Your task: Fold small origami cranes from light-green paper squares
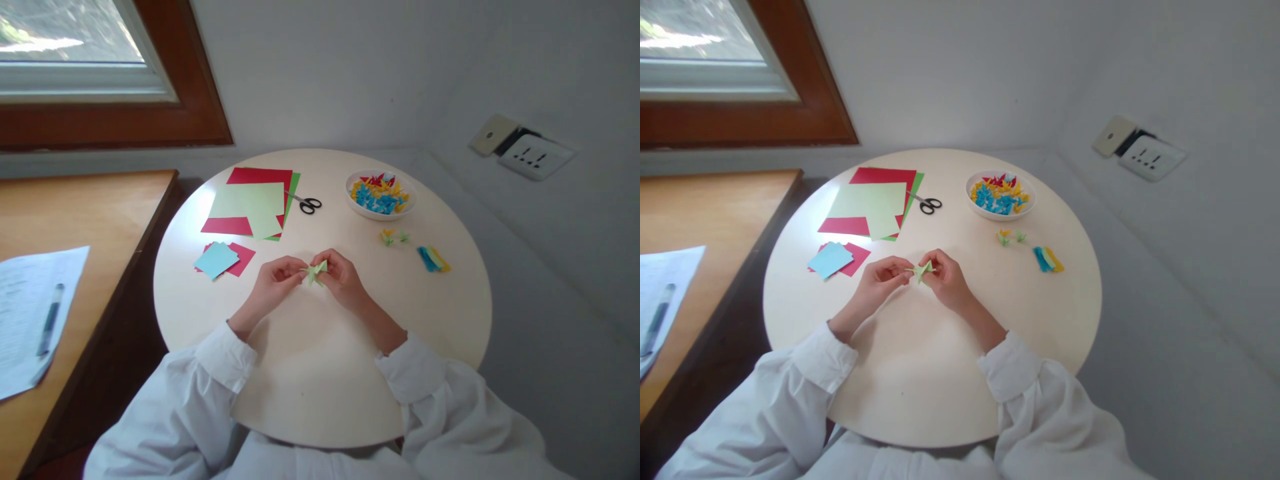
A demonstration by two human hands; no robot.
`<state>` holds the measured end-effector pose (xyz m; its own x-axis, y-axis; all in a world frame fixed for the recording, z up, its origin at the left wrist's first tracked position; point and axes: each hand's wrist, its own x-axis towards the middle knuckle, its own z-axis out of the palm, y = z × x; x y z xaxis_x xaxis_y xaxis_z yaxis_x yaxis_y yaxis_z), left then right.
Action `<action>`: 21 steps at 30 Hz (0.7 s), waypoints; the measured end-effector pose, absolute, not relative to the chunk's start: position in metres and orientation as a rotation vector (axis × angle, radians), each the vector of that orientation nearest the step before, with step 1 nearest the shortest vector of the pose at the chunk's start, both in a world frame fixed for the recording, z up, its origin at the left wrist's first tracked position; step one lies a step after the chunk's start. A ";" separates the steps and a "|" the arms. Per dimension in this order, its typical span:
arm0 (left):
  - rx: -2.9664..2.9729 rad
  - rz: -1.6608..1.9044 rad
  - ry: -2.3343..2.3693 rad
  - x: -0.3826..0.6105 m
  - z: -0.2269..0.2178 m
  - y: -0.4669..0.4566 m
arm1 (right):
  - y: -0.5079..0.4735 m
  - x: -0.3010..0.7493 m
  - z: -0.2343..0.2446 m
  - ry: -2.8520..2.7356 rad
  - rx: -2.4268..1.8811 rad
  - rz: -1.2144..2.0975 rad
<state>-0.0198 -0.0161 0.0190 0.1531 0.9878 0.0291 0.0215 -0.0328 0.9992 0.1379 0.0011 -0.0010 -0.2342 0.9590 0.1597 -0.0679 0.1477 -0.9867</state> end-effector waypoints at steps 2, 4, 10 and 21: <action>1.326 1.084 1.093 -0.021 0.019 -0.017 | 0.001 0.138 -0.002 -1.425 -0.933 1.272; 1.347 1.073 1.087 -0.022 0.018 -0.017 | 0.000 0.138 -0.003 -1.446 -0.936 1.262; 1.422 1.075 1.087 -0.023 0.013 -0.017 | -0.002 0.140 -0.001 -1.525 -0.919 1.230; 1.467 1.072 1.126 -0.026 0.014 -0.017 | -0.009 0.144 0.010 -1.699 -0.907 1.169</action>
<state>-0.0263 -0.0172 0.0144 0.1872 0.9787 0.0845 0.1323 -0.1103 0.9851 0.1438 -0.0088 0.0102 -0.3662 0.8977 0.2448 0.0917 0.2966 -0.9506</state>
